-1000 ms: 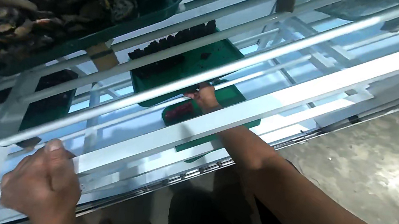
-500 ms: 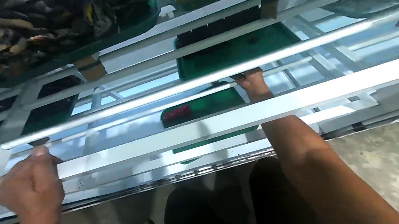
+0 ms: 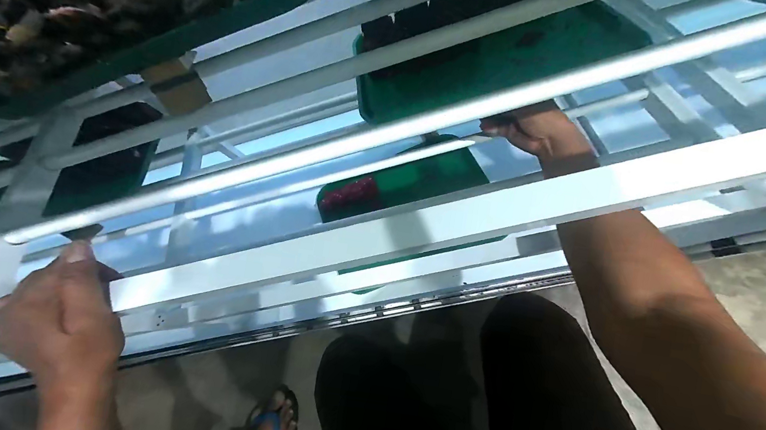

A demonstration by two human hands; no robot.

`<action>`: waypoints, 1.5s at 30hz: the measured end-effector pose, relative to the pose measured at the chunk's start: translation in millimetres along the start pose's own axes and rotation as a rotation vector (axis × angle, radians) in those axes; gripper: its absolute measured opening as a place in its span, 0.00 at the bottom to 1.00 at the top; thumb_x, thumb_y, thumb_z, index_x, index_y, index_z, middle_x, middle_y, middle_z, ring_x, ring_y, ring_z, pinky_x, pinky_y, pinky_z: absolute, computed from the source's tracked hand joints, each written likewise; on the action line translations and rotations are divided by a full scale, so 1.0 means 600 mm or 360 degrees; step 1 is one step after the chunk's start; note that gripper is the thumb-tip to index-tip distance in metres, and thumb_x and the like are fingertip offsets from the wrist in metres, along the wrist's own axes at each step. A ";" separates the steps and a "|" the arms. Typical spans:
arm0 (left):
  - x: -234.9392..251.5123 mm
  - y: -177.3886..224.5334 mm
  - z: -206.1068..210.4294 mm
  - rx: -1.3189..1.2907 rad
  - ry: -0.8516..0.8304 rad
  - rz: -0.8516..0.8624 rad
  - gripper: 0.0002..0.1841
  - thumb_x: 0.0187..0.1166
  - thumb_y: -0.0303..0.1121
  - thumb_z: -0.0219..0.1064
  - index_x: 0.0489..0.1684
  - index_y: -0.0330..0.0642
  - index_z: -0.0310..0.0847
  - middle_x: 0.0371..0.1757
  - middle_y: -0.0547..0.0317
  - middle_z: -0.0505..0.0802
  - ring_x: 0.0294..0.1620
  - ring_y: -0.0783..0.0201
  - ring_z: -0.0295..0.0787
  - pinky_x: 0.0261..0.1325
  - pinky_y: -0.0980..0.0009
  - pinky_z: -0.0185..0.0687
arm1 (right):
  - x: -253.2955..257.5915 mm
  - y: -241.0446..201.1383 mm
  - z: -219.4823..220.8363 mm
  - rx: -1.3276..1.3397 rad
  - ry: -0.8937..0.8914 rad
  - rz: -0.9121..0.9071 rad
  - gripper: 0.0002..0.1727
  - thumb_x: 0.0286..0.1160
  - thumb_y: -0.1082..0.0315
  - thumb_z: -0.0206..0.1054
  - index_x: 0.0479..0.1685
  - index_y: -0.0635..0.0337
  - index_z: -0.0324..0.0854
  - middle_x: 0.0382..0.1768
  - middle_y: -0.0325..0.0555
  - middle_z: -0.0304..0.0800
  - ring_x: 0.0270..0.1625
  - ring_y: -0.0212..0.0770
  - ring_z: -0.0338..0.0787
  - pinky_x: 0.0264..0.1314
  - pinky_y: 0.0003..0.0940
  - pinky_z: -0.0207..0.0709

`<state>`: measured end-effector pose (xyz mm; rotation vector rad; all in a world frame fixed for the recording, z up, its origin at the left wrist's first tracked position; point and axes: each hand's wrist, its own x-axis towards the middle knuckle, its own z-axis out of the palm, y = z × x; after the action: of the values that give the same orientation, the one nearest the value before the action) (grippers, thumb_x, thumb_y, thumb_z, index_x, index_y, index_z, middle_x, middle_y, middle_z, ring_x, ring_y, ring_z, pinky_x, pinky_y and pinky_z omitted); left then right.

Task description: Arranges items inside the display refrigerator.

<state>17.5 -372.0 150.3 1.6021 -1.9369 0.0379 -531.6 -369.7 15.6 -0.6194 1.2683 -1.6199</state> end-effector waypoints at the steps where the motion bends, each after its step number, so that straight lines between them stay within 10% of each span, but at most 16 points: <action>1: 0.001 -0.002 0.001 -0.0005 0.0017 0.0013 0.36 0.92 0.51 0.39 0.29 0.26 0.80 0.25 0.41 0.82 0.33 0.50 0.79 0.47 0.46 0.70 | -0.004 -0.006 -0.002 -0.0072 -0.0008 -0.0003 0.06 0.80 0.79 0.63 0.43 0.58 0.79 0.28 0.36 0.90 0.28 0.32 0.91 0.37 0.27 0.89; 12: 0.000 -0.021 0.005 -0.0023 0.0037 0.0111 0.36 0.92 0.51 0.38 0.30 0.24 0.79 0.26 0.37 0.82 0.32 0.45 0.80 0.43 0.43 0.70 | 0.000 0.054 0.002 -0.0718 0.0665 -0.0409 0.14 0.70 0.77 0.73 0.53 0.70 0.81 0.37 0.49 0.90 0.28 0.36 0.90 0.36 0.34 0.90; 16: -0.001 -0.005 0.002 -0.0006 0.0042 0.0052 0.37 0.92 0.52 0.37 0.27 0.26 0.79 0.26 0.37 0.82 0.35 0.44 0.81 0.47 0.41 0.69 | -0.002 0.062 -0.006 -0.1279 0.0817 -0.0452 0.19 0.71 0.67 0.74 0.57 0.69 0.86 0.52 0.61 0.93 0.57 0.57 0.92 0.68 0.60 0.78; 27: -0.003 0.025 -0.005 0.0130 0.0098 0.0081 0.36 0.89 0.48 0.37 0.29 0.27 0.86 0.30 0.34 0.88 0.41 0.34 0.86 0.52 0.34 0.69 | -0.014 0.067 -0.009 -0.1669 0.0750 -0.0509 0.22 0.82 0.61 0.64 0.61 0.76 0.82 0.58 0.78 0.86 0.64 0.80 0.84 0.67 0.78 0.69; 34: -0.001 0.024 0.002 0.0122 0.0117 0.0143 0.36 0.91 0.48 0.34 0.23 0.29 0.81 0.23 0.41 0.83 0.34 0.43 0.83 0.50 0.41 0.68 | -0.025 0.062 -0.028 -0.1292 0.0714 -0.0402 0.38 0.73 0.53 0.72 0.77 0.71 0.71 0.67 0.71 0.82 0.64 0.64 0.86 0.70 0.60 0.74; 40: -0.002 0.015 -0.005 0.0083 0.0024 0.0086 0.36 0.91 0.50 0.37 0.28 0.27 0.83 0.29 0.35 0.86 0.40 0.37 0.85 0.53 0.35 0.70 | -0.040 0.050 -0.002 -0.1120 0.0558 -0.0447 0.31 0.73 0.67 0.70 0.75 0.74 0.71 0.65 0.65 0.83 0.60 0.45 0.87 0.68 0.38 0.79; 45: -0.001 0.006 -0.006 0.0020 -0.0037 0.0077 0.36 0.91 0.50 0.39 0.34 0.21 0.82 0.33 0.29 0.87 0.40 0.36 0.85 0.49 0.35 0.73 | 0.002 0.050 -0.014 -0.1465 0.0597 -0.0427 0.19 0.78 0.66 0.68 0.60 0.74 0.84 0.60 0.70 0.88 0.65 0.66 0.87 0.72 0.67 0.72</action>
<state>15.7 -368.9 154.1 1.5702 -1.9965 0.0512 -527.9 -367.1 -15.1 -1.1015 2.3209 -1.3257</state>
